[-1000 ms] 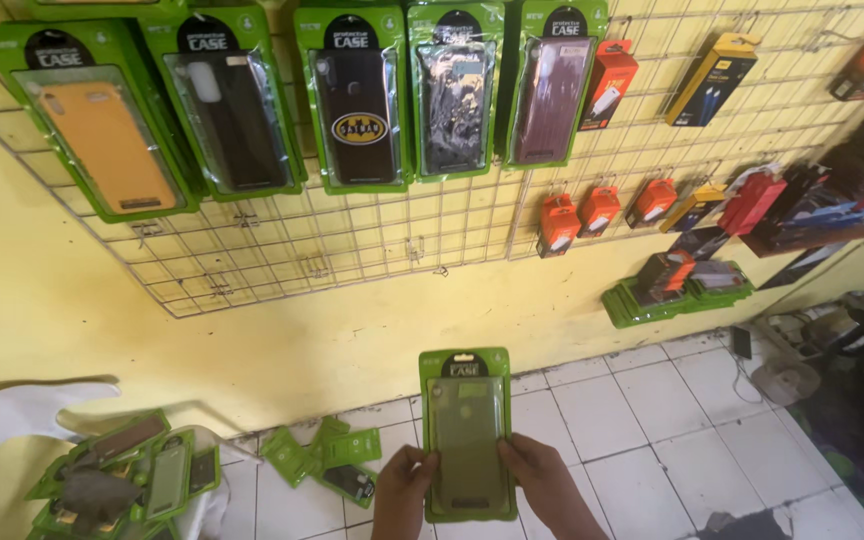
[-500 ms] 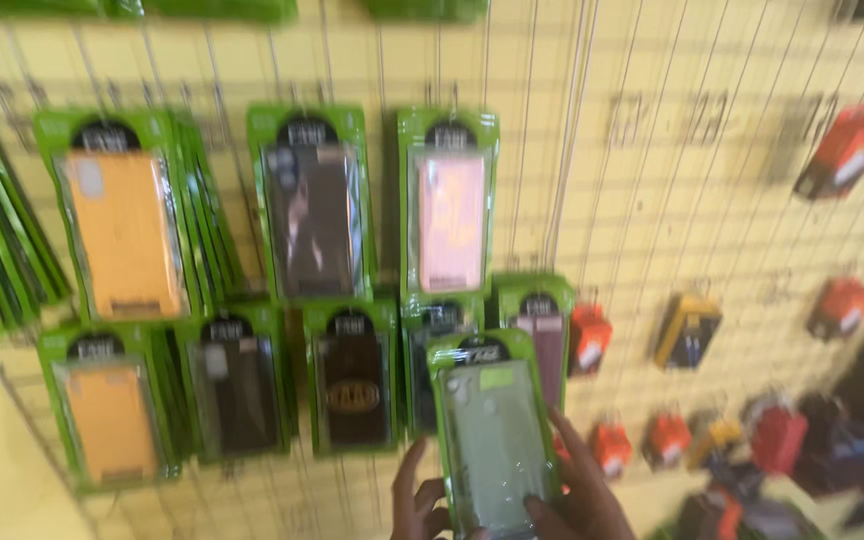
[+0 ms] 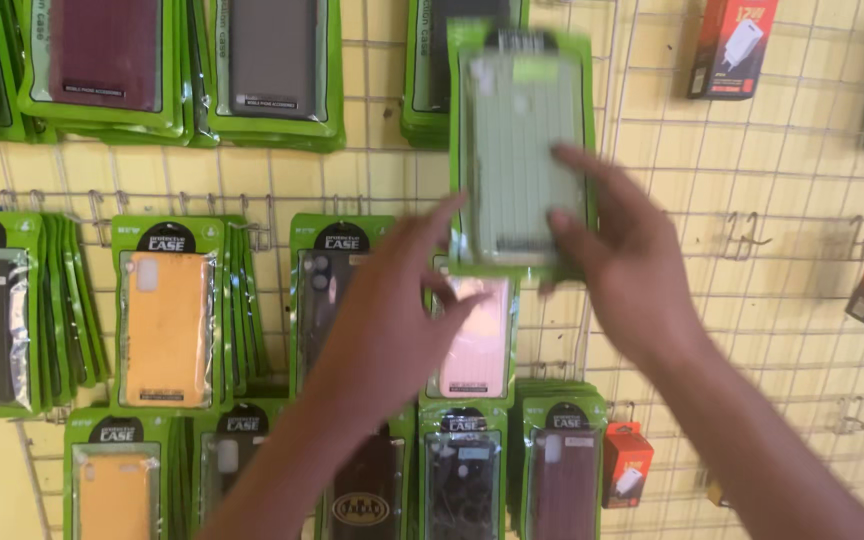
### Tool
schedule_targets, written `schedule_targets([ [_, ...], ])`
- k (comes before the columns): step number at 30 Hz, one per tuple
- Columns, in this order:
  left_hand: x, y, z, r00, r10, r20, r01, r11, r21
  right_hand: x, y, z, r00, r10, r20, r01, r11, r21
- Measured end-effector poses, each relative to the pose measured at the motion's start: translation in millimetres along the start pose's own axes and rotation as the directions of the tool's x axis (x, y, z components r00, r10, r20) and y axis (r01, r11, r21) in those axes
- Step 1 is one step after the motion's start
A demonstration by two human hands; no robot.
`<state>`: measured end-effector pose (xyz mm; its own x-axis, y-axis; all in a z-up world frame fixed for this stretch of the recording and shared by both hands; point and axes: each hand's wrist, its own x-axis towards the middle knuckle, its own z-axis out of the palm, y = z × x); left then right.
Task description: The person repeatedly picks up packaged phone cases from a white chair, wipes them with a cloth, and hangs them on a wall display rack. The person handles multiple cases of different colors one by one, moving between the chair and the wall.
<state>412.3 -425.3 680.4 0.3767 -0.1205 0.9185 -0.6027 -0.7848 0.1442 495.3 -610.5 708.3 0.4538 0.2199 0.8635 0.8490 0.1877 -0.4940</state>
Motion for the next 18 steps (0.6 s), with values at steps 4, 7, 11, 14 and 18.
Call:
schedule_targets([
  [4, 55.0, -3.3, -17.9, 0.997, -0.06, -0.039, 0.06, 0.998, 0.007, 58.1, -9.9, 4.4, 0.991, -0.122, 0.049, 0.116, 0.987, 0.112],
  [7, 92.5, -18.3, -30.2, 0.996, 0.03, -0.088, -0.024, 0.997, 0.07, 97.7, -5.0, 5.7, 0.989, -0.137, 0.053, 0.126, 0.975, 0.184],
  [11, 133.0, -40.9, -37.1, 0.969, 0.173, -0.178, -0.144, 0.976, 0.164, 146.4, -1.1, 3.3, 0.982, -0.181, 0.061, 0.167, 0.967, 0.191],
  [14, 153.2, -54.2, -42.0, 0.947, 0.243, -0.212, -0.196, 0.956, 0.22, 174.4, -0.8, 5.2, 0.982, -0.171, 0.083, 0.155, 0.972, 0.175],
  [18, 156.6, -67.4, -48.0, 0.959, 0.208, -0.191, -0.166, 0.963, 0.212, 188.8, 2.9, 8.0, 0.99, -0.09, 0.104, 0.072, 0.984, 0.161],
])
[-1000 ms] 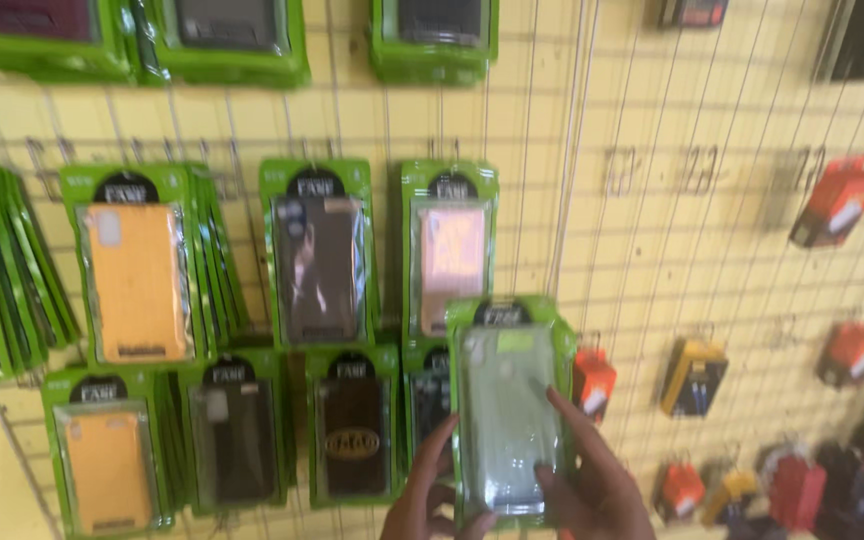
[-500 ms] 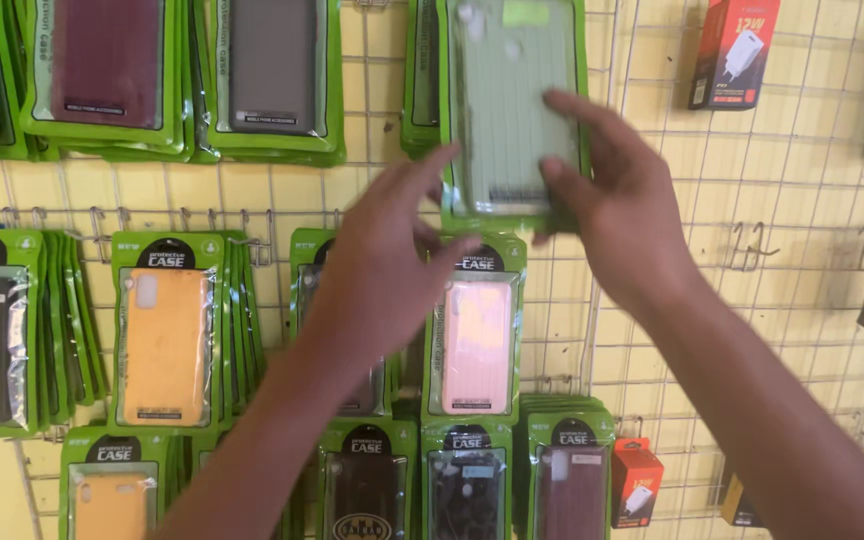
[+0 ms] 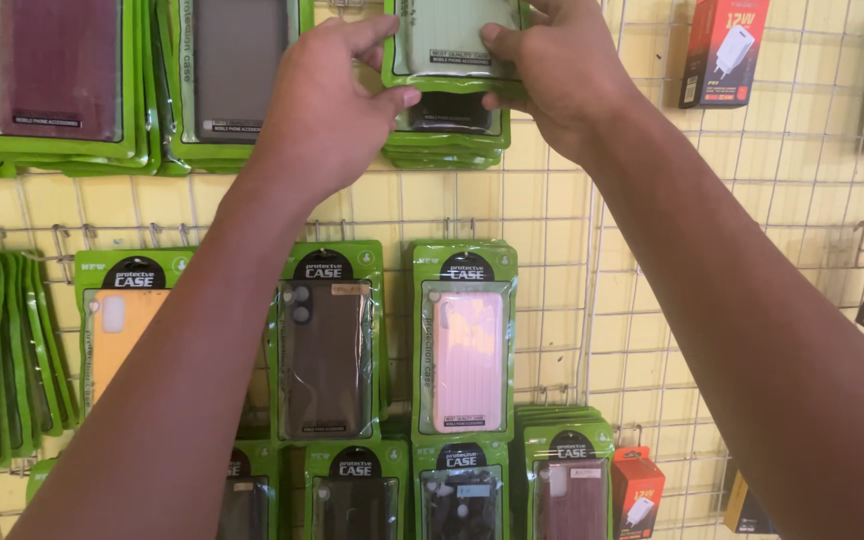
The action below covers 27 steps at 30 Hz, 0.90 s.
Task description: The person repeatedly picks up packaged phone cases from a white chair, wipes them with a cloth, and hangs them on a wall display rack. The person handles multiple cases of different colors one by one, moving between the chair and the wall.
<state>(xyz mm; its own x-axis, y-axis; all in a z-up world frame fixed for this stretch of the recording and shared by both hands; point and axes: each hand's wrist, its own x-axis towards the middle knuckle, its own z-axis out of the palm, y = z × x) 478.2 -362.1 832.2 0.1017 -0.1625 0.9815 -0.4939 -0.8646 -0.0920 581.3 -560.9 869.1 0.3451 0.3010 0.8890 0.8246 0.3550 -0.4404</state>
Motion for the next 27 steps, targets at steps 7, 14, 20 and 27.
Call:
schedule_targets([
  [7, -18.5, -1.4, 5.0, 0.992, -0.107, 0.071, 0.113, 0.99, -0.084, -22.7, 3.7, 2.5, 0.994, 0.107, -0.019, -0.107, 0.994, 0.005],
  [14, -44.2, 23.4, 4.8, 0.964, -0.196, 0.182, 0.215, 0.972, -0.093, -59.7, -4.5, 10.6, 0.971, 0.235, 0.045, -0.237, 0.97, 0.053],
  [20, -111.5, 44.6, -3.7, 0.856, -0.386, 0.343, 0.455, 0.878, -0.149, -126.1, 2.2, 18.6, 0.924, 0.371, 0.097, -0.38, 0.919, 0.108],
  [27, -259.3, 80.3, -32.7, 0.735, -0.559, 0.383, 0.655, 0.732, -0.189, -267.6, 47.8, 40.2, 0.793, 0.549, 0.265, -0.6, 0.78, 0.179],
])
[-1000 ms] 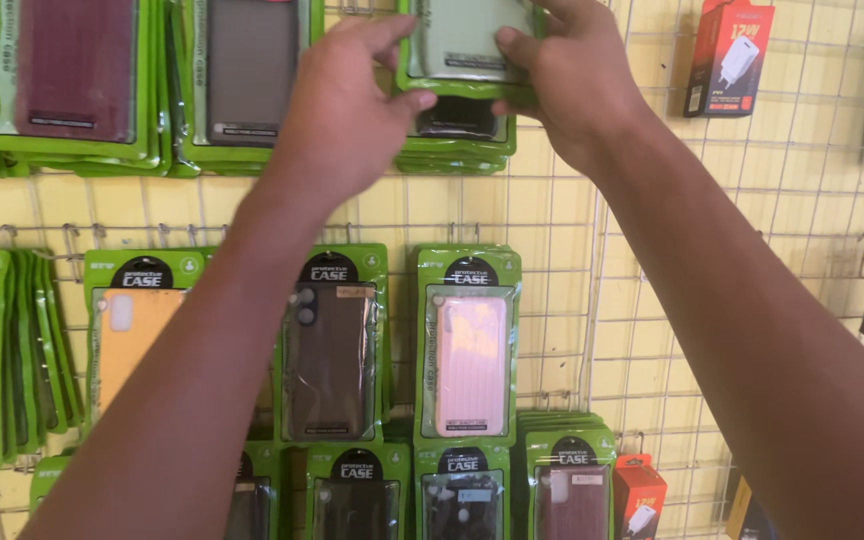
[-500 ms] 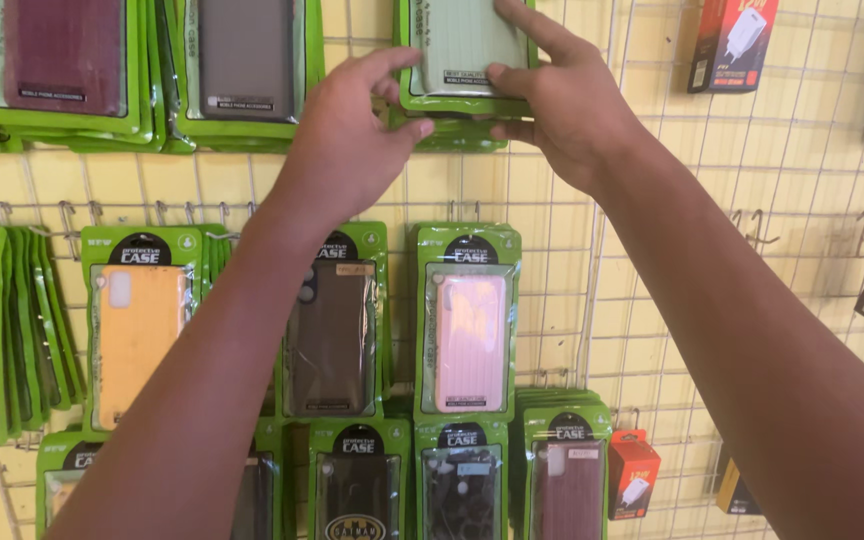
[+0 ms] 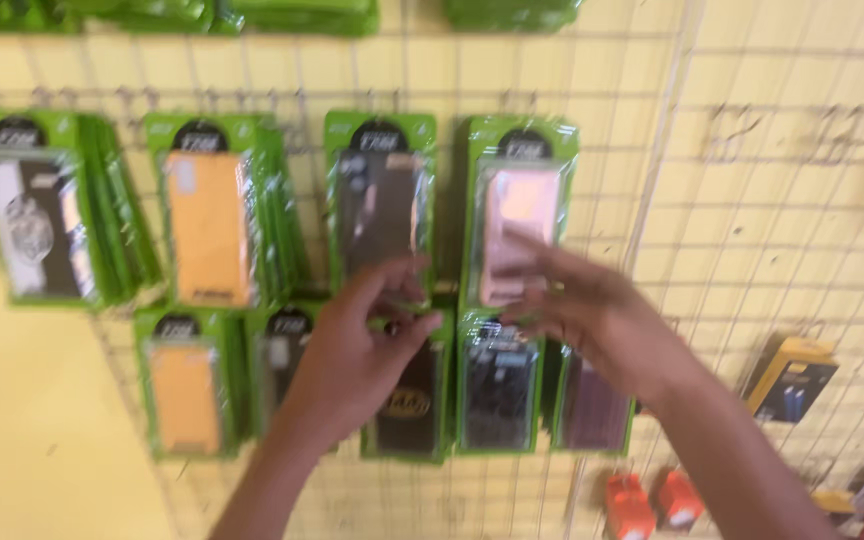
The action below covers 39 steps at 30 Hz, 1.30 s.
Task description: The person repeatedly picks up packaged phone cases from a white chair, wipes them with a cloth, and hangs them on a wall display rack. The person handles multiple cases of different colors one by one, moving between the chair and the wall.
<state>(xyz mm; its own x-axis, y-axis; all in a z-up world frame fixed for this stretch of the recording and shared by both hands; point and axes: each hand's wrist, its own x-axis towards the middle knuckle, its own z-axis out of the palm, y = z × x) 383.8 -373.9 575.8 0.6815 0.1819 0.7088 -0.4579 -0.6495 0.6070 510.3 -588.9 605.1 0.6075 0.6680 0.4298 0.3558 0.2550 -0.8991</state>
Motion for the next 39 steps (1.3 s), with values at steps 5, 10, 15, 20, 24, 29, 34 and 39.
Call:
schedule_targets([
  [5, -139.3, -66.0, 7.0, 0.96, -0.271, -0.069, 0.266, 0.962, -0.068, -86.2, 127.0, 22.1, 0.963, 0.241, 0.117, -0.233, 0.969, -0.084],
  [10, -304.5, -115.2, 25.2, 0.753, -0.631, -0.185, 0.611, 0.776, -0.158, -177.4, 251.2, 68.9, 0.877, 0.377, 0.298, -0.449, 0.863, 0.23],
  [15, -467.1, -131.4, 38.0, 0.508, -0.827, -0.242, 0.776, 0.561, -0.288, -270.9, 337.3, 145.8, 0.709, 0.597, 0.375, -0.699, 0.662, 0.27],
  [20, -605.4, -92.5, 25.8, 0.3, -0.912, -0.281, 0.85, 0.389, -0.354, -354.7, 364.0, 228.1, 0.542, 0.694, 0.475, -0.837, 0.5, 0.224],
  [24, -676.1, -61.9, -3.1, 0.126, -0.923, -0.364, 0.839, 0.295, -0.458, -389.7, 362.6, 283.1, 0.395, 0.727, 0.562, -0.903, 0.42, 0.092],
  [29, -735.0, -40.9, -47.3, 0.053, -0.873, -0.484, 0.826, 0.31, -0.47, -404.1, 362.7, 337.1, 0.318, 0.712, 0.626, -0.917, 0.398, 0.014],
  [34, -757.1, -49.8, -111.5, -0.043, -0.864, -0.501, 0.792, 0.276, -0.544, -378.1, 375.8, 394.1, 0.325, 0.702, 0.634, -0.914, 0.406, 0.019],
  [39, -766.4, -65.7, -181.4, -0.011, -0.853, -0.522, 0.82, 0.291, -0.493, -348.3, 385.3, 459.7, 0.365, 0.762, 0.535, -0.916, 0.397, 0.058],
])
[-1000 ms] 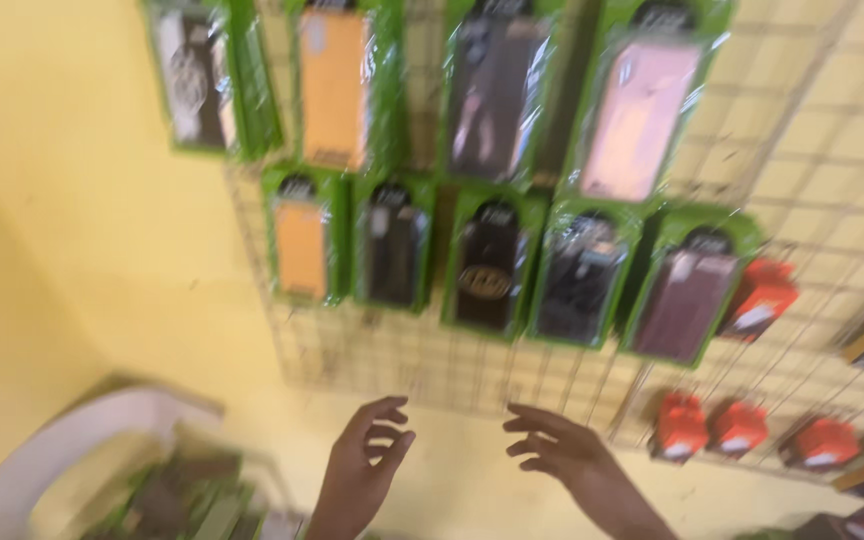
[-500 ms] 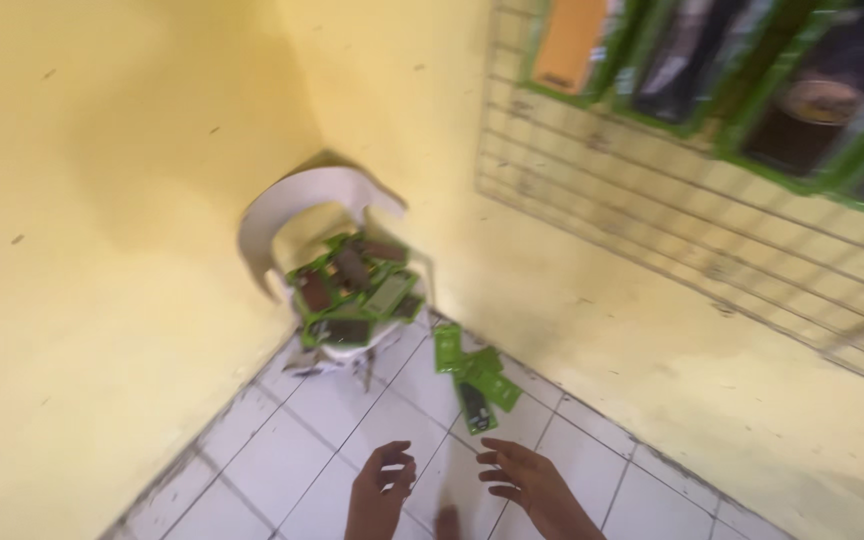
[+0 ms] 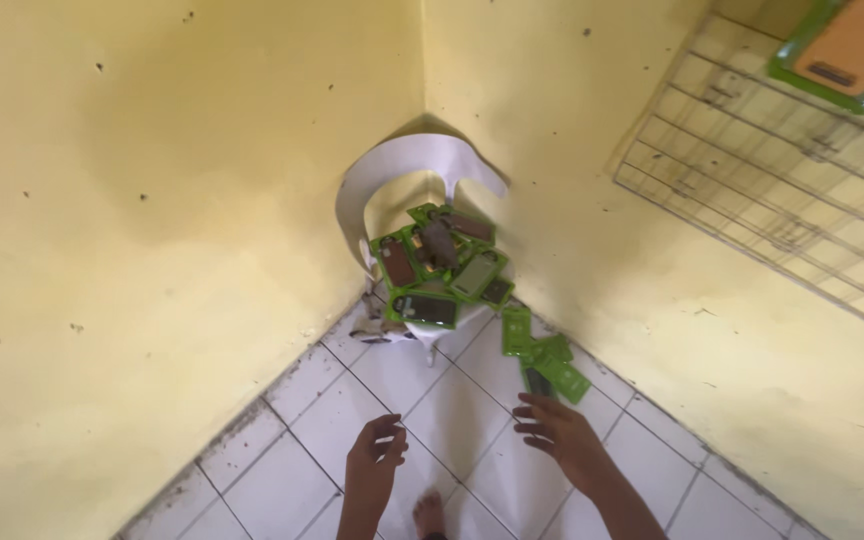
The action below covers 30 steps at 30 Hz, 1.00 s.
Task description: The person repeatedly picks up packaged phone cases from a white chair, wipes them with a cloth, and hangs them on a wall display rack. The person handles multiple cases of different colors one by one, moving between the chair and the wall.
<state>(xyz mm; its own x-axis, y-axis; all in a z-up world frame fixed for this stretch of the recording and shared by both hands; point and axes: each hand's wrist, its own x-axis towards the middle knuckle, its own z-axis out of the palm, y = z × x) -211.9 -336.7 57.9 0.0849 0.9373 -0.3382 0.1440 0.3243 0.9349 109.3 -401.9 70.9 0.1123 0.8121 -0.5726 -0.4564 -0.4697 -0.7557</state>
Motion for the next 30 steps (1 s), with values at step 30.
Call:
schedule_targets([
  [30, 467.6, -2.4, 160.0, 0.954, -0.248, 0.165, 0.238, 0.968, 0.08, 530.2, -86.6, 14.5, 0.959, -0.218, -0.183, -0.024, 0.578, -0.816],
])
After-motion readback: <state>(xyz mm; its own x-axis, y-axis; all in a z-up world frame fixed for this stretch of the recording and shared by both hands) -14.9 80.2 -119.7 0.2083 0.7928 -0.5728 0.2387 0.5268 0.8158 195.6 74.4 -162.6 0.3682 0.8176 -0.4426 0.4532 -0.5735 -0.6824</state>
